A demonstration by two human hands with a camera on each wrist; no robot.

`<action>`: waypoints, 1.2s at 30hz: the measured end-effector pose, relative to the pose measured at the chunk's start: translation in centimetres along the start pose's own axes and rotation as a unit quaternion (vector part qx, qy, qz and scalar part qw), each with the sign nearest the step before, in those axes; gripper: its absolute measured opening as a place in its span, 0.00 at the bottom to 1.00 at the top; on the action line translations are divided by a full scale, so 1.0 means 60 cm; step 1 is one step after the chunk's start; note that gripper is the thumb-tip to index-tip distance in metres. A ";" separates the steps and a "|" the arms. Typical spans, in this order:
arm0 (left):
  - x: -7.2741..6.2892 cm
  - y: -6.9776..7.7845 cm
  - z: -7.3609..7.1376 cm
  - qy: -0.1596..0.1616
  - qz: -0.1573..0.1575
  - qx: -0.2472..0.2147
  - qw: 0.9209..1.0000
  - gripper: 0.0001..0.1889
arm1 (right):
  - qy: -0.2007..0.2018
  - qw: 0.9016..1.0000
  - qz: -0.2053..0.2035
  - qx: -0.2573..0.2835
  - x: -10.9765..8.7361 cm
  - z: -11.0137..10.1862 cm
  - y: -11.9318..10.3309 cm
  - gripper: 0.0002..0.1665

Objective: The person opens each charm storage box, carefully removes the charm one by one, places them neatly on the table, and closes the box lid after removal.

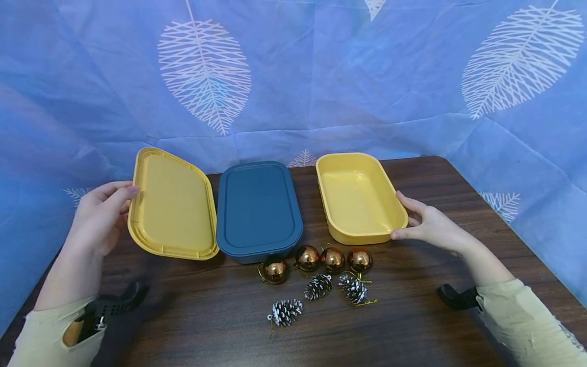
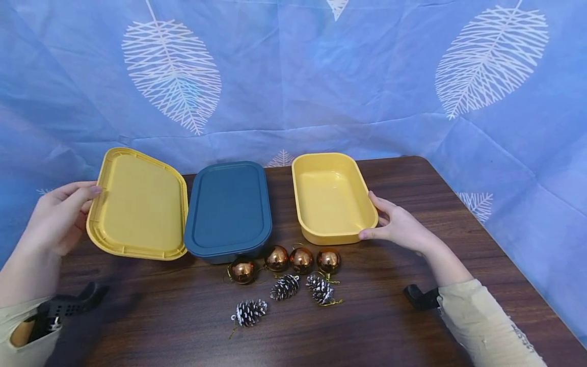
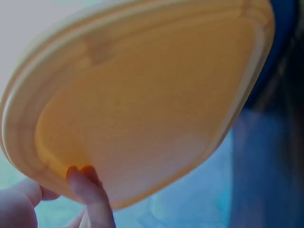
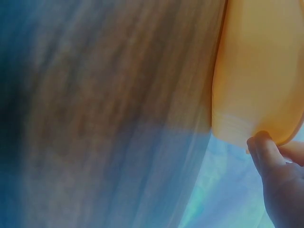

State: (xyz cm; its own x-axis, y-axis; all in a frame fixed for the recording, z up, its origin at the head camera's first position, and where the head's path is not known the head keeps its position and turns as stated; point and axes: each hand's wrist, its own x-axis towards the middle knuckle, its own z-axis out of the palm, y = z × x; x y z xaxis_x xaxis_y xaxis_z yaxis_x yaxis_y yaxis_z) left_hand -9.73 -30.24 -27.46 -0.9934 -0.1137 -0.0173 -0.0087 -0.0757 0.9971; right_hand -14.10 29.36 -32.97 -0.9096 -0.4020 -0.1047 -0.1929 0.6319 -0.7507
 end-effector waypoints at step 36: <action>0.028 0.077 0.302 0.029 0.173 0.024 0.984 0.15 | -0.002 1.000 0.002 0.006 0.001 0.000 -0.006 0.59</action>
State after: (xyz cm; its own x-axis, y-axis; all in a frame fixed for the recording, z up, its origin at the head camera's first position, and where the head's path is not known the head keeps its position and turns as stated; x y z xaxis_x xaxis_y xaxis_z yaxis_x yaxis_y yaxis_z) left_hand -13.51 -12.83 -21.53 -0.9292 -0.1815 0.3219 0.3230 0.0243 0.9461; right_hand -14.09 29.14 -32.71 -0.9084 -0.4033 -0.1101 -0.1856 0.6250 -0.7582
